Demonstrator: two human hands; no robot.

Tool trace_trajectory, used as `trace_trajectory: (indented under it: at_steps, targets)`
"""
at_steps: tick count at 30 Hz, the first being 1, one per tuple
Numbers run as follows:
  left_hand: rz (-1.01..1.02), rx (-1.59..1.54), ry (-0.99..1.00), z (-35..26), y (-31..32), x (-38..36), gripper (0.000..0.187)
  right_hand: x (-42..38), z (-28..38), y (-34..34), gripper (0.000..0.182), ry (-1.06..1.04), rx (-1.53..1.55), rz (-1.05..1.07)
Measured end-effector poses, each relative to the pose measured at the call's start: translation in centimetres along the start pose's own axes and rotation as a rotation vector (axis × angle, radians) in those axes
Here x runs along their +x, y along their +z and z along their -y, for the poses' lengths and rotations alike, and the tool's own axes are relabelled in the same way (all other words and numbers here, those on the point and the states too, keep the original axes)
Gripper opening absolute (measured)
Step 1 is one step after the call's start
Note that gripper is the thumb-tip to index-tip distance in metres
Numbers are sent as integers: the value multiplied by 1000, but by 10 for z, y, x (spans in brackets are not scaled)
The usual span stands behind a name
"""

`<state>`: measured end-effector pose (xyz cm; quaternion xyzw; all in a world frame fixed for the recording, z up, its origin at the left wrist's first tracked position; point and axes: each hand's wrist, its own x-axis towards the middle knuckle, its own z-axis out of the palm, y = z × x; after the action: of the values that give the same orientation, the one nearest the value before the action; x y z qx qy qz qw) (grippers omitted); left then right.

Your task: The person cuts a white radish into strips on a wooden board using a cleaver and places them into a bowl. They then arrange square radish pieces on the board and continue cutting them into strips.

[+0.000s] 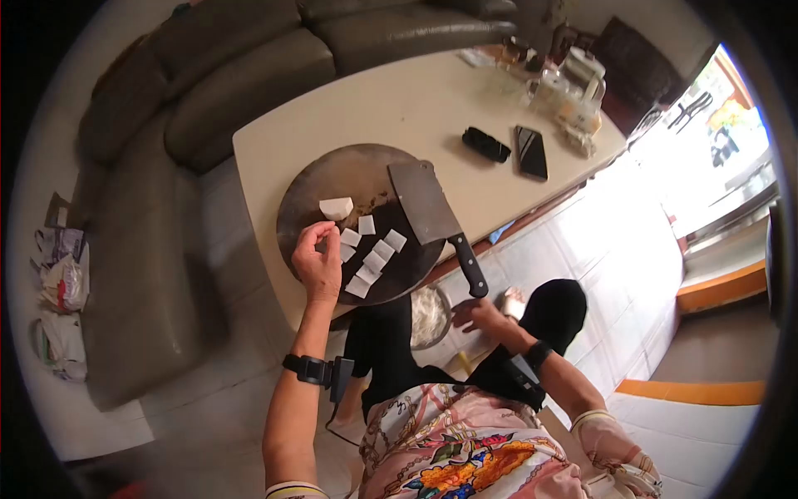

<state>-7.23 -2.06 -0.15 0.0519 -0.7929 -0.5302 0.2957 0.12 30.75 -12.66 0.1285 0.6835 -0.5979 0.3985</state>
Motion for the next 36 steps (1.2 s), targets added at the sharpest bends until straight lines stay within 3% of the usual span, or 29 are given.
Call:
trace_trajectory:
  at_steps: [3, 5, 10, 15, 19, 22, 26, 31, 36]
  targets:
    - [-25, -43, 19, 1, 0, 0, 10, -32, 61, -25, 31, -218, 291, -182]
    - [-33, -53, 24, -1, -1, -1, 9, -56, 96, -22, 32, -401, 210, -178]
    - [-27, -85, 42, 0, -2, -1, 9, -76, 147, 6, 38, -342, 237, -181]
    - [-26, -98, 40, -4, -2, -1, 10, -45, 138, -2, 37, -427, 119, -200]
    - [-22, -108, 33, 8, -2, 0, 12, -59, 153, 5, 33, -357, 149, -220]
    - [-182, -390, -140, 12, -4, -2, 15, -71, 163, 13, 34, -353, -21, -278]
    - [-273, -620, -203, 5, -5, 0, 17, -58, 157, 11, 31, -384, 71, -171]
    - [-272, -645, -217, 6, -3, -1, 17, -54, 160, 20, 28, -356, 142, -166]
    - [-121, -359, -128, 6, -2, 0, 17, -52, 159, 19, 21, -416, 185, -142]
